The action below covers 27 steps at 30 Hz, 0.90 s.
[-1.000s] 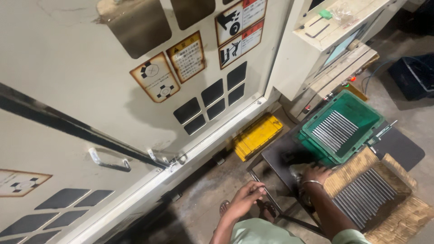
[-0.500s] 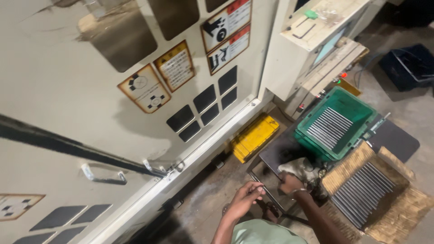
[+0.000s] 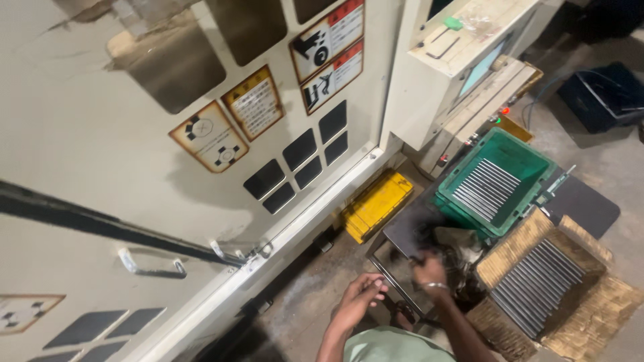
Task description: The person picks up cylindrical metal rods from a green bin, wipes each rod with a cloth, and places them into a cardboard box. The person also closes the door of a large machine using a long handle.
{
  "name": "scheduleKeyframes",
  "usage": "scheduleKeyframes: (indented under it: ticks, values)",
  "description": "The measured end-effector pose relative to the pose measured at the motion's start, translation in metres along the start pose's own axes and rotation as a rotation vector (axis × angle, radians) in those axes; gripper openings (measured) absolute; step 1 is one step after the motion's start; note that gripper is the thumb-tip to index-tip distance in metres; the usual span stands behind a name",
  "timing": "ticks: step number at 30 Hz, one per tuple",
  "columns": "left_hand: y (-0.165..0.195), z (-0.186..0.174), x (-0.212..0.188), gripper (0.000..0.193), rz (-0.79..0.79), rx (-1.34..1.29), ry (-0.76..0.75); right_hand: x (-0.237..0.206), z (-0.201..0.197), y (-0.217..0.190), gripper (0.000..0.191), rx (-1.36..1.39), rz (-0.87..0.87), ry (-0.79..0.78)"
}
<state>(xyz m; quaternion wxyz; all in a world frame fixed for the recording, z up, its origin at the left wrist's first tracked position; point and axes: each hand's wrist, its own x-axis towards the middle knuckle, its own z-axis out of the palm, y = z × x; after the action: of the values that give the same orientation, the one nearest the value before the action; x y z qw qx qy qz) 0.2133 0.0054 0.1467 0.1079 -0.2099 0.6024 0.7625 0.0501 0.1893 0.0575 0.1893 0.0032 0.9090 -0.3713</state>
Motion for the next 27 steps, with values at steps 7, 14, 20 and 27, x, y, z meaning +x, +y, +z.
scheduleKeyframes:
  ticks: [7, 14, 20, 27]
  values:
    - [-0.029, -0.024, 0.004, 0.029, 0.11, -0.122, 0.092, -0.033, 0.041, 0.002, 0.029, 0.508, -0.05, -0.798]
    - [-0.011, -0.101, -0.043, 0.023, 0.257, -0.235, 0.573, -0.024, 0.074, -0.018, 0.039, 0.33, 0.057, -0.849]
    - [0.018, -0.15, -0.099, 0.03, 0.395, -0.414, 0.955, -0.035, 0.102, -0.065, 0.041, 0.231, -0.068, -0.959]
    - [0.06, -0.164, -0.126, 0.082, 0.59, -0.113, 1.04, -0.065, 0.156, -0.169, 0.073, 0.408, -0.268, -1.123]
